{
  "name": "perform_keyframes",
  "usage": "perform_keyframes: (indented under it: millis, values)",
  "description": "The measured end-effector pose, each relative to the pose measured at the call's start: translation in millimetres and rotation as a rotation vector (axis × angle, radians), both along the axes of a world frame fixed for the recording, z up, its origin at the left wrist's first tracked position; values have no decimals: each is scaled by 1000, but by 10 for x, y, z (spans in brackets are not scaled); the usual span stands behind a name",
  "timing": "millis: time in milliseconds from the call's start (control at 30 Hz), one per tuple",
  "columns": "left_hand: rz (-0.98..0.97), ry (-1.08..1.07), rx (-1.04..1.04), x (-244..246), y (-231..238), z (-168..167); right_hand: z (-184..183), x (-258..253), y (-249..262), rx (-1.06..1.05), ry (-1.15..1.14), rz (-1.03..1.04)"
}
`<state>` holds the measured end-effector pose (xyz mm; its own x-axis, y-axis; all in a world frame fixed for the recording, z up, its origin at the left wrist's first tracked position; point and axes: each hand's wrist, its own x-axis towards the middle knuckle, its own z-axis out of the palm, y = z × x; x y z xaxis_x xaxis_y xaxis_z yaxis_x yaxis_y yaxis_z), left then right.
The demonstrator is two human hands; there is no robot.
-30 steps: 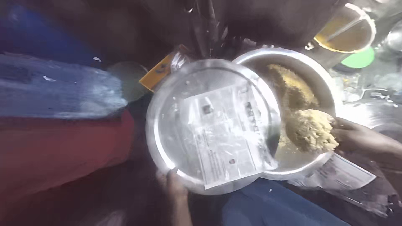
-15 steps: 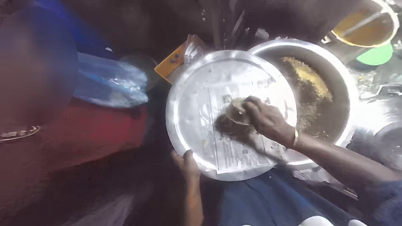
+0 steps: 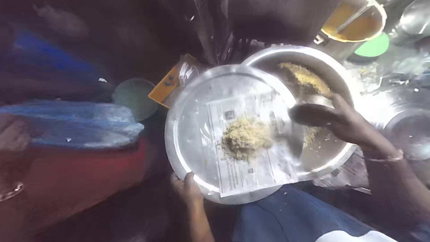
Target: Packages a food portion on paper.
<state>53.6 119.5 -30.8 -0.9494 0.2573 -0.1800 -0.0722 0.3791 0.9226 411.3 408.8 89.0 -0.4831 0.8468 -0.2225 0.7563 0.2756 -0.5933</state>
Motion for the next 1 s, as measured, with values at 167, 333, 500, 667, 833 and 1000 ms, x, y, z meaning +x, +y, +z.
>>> perform_keyframes:
  millis: [167, 333, 500, 667, 833, 1000]
  values:
    - [-270, 149, -217, -364, 301, -22, -640, 946, -10, -299, -465, -133]
    - [-720, 458, -434, -567, 1415, 64, -161, 746, 32, -33, -388, -71]
    - [-896, 800, -402, -197, 2616, 80, -606, 421, 472, 299, -114, -145]
    - [-918, 632, -374, 575, 2024, 468, -614, 499, 306, -104, -364, -191]
    - [-646, 161, -157, 1655, 577, 360, -462, 802, 14, -362, -417, -111]
    - [-497, -302, -93, 2033, 343, 413, -445, 1006, 115, -475, -239, 43]
